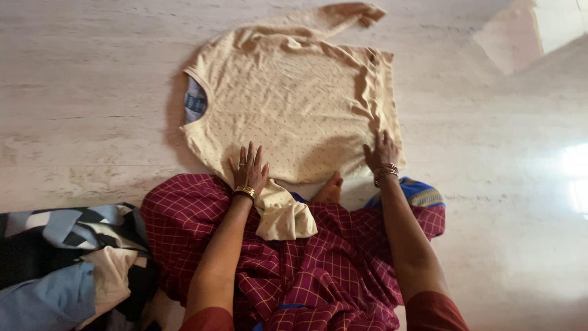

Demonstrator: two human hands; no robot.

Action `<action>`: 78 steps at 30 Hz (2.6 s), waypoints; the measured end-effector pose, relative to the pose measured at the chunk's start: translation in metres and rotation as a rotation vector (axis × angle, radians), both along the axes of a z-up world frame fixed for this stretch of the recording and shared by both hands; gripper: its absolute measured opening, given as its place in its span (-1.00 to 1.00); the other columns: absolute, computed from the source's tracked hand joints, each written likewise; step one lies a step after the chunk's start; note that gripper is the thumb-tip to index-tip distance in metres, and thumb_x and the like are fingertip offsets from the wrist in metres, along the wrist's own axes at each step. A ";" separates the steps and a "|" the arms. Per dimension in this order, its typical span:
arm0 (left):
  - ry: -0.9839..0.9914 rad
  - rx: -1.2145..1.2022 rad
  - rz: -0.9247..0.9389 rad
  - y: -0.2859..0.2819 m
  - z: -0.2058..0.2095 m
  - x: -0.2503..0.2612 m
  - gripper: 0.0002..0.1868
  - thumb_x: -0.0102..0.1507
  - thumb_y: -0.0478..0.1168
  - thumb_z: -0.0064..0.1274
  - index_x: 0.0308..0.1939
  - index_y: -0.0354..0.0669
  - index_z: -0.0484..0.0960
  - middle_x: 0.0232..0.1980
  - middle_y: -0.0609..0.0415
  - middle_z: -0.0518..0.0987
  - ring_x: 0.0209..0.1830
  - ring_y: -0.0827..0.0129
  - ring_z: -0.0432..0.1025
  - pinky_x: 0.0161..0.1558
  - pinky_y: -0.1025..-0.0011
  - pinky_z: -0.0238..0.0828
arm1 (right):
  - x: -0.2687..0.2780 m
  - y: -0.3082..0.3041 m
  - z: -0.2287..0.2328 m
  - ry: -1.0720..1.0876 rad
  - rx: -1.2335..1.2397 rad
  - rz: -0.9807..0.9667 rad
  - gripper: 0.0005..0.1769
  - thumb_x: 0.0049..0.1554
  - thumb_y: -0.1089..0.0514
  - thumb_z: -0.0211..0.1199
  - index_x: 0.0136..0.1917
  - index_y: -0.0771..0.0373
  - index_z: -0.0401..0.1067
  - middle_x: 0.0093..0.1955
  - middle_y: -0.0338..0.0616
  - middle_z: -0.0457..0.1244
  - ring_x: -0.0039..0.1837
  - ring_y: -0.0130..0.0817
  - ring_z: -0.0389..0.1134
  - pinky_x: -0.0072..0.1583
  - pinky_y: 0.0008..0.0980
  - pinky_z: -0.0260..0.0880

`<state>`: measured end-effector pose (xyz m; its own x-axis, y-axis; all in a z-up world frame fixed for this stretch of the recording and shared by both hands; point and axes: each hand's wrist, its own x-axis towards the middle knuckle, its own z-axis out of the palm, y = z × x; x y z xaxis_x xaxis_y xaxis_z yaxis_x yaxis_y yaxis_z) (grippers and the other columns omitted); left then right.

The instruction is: The person sits on the floor and folds a blue shirt, placing it into a patterned bag. They then unfold and fold a beige dotted top, placing it in the bag. Finally, they unfold a blue shirt and begin buttoning it.

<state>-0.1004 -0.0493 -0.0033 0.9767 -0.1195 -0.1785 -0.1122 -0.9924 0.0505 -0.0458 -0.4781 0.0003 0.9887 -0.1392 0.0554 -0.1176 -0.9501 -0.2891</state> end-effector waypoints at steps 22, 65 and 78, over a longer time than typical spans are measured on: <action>-0.180 -0.145 -0.018 0.021 -0.015 -0.034 -0.77 0.31 -0.20 0.16 0.04 0.02 0.57 0.06 0.07 0.55 -0.04 0.20 0.51 0.11 0.06 0.37 | -0.006 -0.053 -0.002 0.438 0.264 -0.776 -0.53 0.08 -0.14 0.33 0.00 0.33 0.55 0.08 0.27 0.37 0.14 0.14 0.43 0.13 0.04 0.45; 0.380 -0.588 0.271 0.059 0.068 0.061 -0.64 0.17 -0.23 0.02 0.03 -0.17 0.68 -0.28 0.07 0.70 -0.32 0.26 0.58 -0.25 0.32 0.48 | 0.036 -0.107 -0.007 -0.173 0.802 -0.158 -0.73 0.20 0.11 0.33 0.14 0.25 0.53 -0.03 -0.11 0.44 0.02 -0.42 0.48 0.06 -0.39 0.49; 0.290 -0.847 0.639 0.083 -0.020 0.152 -0.72 0.23 -0.16 -0.01 -0.14 -0.23 0.70 -0.41 0.11 0.61 -0.49 0.52 0.42 -0.40 0.49 0.35 | 0.116 -0.104 -0.096 0.035 0.711 -0.396 -0.67 0.17 -0.08 0.44 0.05 0.20 0.61 -0.16 -0.16 0.44 -0.18 -0.50 0.42 -0.12 -0.44 0.44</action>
